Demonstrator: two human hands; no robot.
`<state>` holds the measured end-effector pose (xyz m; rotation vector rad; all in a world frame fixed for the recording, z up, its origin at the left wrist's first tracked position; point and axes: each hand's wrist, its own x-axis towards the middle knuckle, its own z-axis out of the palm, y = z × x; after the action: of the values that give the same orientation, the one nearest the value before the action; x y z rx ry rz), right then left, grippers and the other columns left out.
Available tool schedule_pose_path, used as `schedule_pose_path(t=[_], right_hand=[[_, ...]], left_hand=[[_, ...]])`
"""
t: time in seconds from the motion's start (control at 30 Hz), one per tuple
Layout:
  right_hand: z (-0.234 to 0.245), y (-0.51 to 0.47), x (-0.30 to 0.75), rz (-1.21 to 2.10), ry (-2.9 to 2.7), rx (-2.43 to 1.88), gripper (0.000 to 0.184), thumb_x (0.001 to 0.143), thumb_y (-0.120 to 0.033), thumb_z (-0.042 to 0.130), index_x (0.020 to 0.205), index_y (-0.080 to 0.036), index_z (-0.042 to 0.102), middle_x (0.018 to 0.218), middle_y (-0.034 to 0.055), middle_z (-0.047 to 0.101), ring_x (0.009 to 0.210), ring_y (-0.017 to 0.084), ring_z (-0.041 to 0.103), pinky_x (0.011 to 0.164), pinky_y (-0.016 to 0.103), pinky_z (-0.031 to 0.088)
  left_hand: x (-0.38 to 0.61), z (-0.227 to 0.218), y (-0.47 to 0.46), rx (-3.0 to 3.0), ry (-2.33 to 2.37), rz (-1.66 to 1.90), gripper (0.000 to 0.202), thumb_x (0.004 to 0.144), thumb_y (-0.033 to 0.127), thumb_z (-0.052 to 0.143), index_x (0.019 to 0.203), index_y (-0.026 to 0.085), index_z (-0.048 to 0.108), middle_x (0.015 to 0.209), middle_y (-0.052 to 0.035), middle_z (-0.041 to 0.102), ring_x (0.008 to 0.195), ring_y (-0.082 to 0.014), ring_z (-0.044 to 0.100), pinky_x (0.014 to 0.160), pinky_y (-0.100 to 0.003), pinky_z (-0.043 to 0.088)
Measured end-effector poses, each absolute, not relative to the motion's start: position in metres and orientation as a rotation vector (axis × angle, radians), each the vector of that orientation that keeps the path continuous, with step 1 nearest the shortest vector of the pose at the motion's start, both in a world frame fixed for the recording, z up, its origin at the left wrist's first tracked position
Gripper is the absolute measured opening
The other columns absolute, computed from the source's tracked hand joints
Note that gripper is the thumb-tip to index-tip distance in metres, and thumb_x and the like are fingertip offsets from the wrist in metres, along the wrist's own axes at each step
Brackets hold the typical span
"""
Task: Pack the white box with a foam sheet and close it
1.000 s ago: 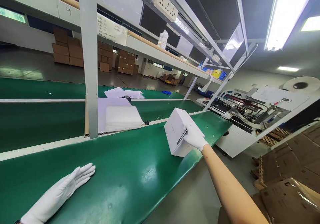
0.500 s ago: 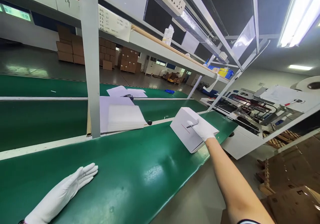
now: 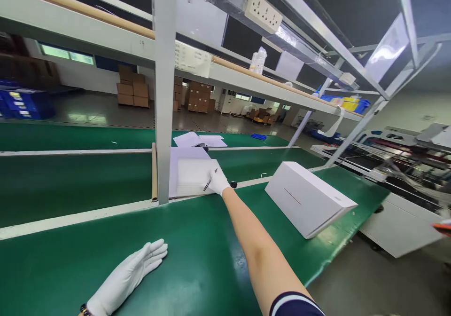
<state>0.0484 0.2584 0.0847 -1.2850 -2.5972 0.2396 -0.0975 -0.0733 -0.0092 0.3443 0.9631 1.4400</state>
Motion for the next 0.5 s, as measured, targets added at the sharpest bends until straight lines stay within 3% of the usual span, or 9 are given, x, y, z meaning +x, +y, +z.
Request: schedule_pose_path(t=[0.1, 0.3, 0.5], right_hand=[[0.078, 0.271, 0.044, 0.288, -2.634, -1.34, 0.066, 0.066, -0.052, 0.08, 0.115, -0.014, 0.058, 0.108, 0.0136, 0.063, 0.101, 0.027, 0.058, 0.088, 0.034, 0.046], [0.085, 0.281, 0.047, 0.306, -2.671, -1.339, 0.042, 0.081, -0.052, 0.068, 0.1, -0.015, 0.061, 0.098, 0.0068, 0.064, 0.084, 0.016, 0.06, 0.08, 0.03, 0.049], [0.094, 0.266, 0.046, 0.23, -2.592, -1.277, 0.022, 0.085, -0.031, 0.061, 0.1, -0.016, 0.065, 0.087, 0.0103, 0.066, 0.075, 0.02, 0.063, 0.072, 0.032, 0.049]], left_hand=[[-0.097, -0.008, -0.07, 0.353, 0.947, 1.447, 0.067, 0.062, 0.061, 0.083, 0.11, 0.015, 0.072, 0.127, -0.0149, 0.063, 0.134, -0.0335, 0.044, 0.12, -0.047, 0.028], [-0.094, -0.002, -0.065, 0.381, 0.958, 1.456, 0.071, 0.06, 0.063, 0.083, 0.109, 0.013, 0.072, 0.126, -0.0186, 0.062, 0.131, -0.0348, 0.047, 0.117, -0.048, 0.03], [-0.092, -0.004, -0.061, 0.432, 0.945, 1.487, 0.078, 0.058, 0.067, 0.081, 0.109, 0.009, 0.07, 0.121, -0.0232, 0.064, 0.12, -0.0362, 0.057, 0.111, -0.049, 0.036]])
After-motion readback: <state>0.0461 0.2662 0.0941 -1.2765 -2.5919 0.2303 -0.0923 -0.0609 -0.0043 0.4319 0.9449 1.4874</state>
